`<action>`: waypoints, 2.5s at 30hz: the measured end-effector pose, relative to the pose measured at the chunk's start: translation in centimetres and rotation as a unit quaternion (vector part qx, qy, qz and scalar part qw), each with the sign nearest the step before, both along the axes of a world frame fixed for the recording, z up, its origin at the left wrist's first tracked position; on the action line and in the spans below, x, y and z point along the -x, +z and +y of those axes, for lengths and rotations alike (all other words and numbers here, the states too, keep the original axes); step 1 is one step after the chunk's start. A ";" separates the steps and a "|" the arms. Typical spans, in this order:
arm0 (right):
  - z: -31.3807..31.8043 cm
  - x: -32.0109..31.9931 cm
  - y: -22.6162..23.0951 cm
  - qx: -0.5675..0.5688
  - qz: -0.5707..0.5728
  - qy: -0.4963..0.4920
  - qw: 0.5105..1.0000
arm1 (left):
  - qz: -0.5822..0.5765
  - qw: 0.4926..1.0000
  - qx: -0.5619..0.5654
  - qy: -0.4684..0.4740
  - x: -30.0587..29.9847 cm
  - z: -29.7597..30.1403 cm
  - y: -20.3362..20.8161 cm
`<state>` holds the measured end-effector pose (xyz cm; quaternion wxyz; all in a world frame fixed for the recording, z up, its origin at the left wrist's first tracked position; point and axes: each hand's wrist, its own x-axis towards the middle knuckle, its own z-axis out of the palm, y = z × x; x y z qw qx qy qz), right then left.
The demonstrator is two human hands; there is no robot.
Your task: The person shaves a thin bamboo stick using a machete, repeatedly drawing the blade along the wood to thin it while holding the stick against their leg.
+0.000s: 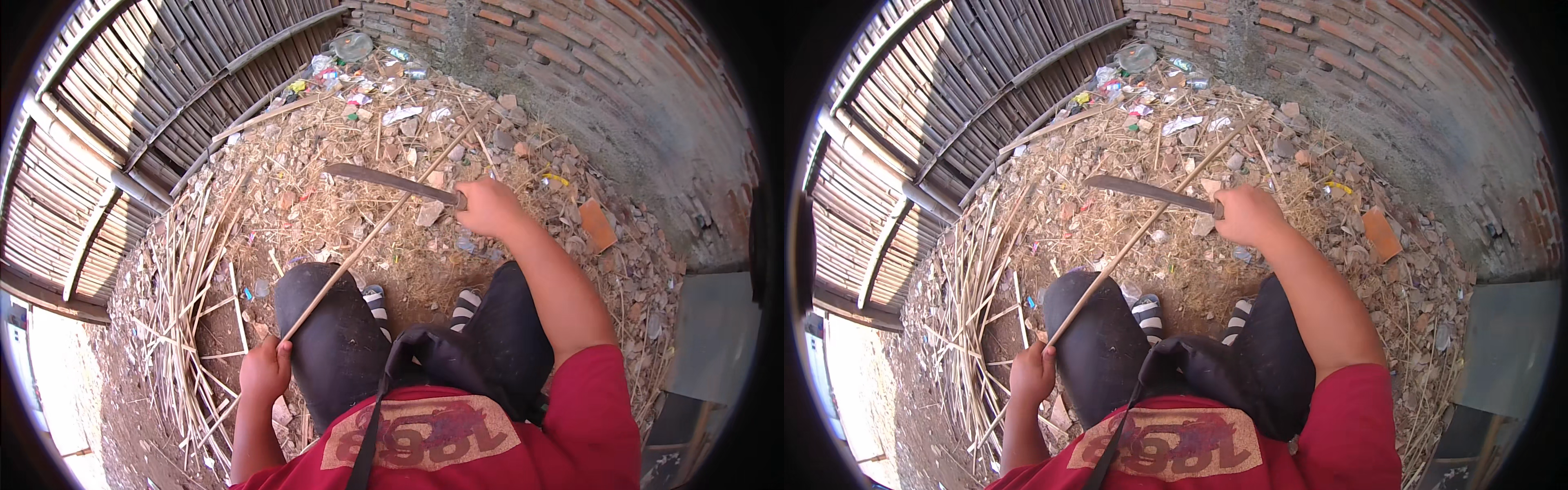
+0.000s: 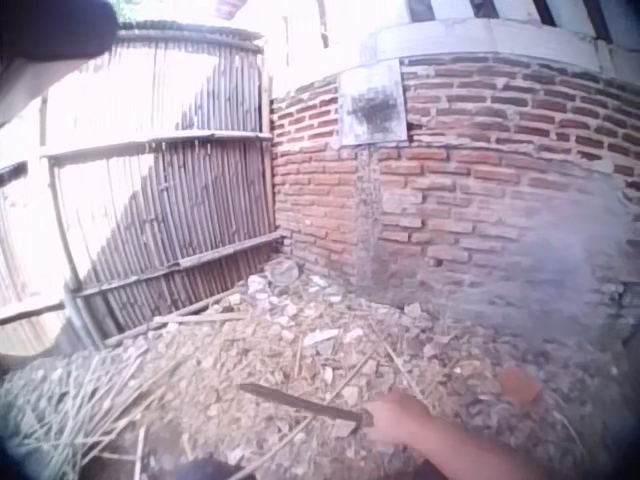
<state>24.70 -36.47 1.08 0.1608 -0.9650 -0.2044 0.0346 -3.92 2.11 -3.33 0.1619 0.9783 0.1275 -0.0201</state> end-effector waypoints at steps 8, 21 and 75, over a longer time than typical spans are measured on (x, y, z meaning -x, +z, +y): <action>-10.6 -6.4 0.3 -0.046 -0.011 -0.225 0.973 | -0.014 1.000 -0.012 -0.021 -0.4 0.6 -0.9; -16.7 -3.8 1.9 -0.422 0.066 -0.195 0.883 | -0.041 0.995 -0.095 -0.016 -1.8 3.7 -0.3; -4.5 -2.7 -2.9 -0.592 0.183 -0.012 0.785 | -0.278 0.957 -0.034 -0.074 -26.7 -17.7 7.7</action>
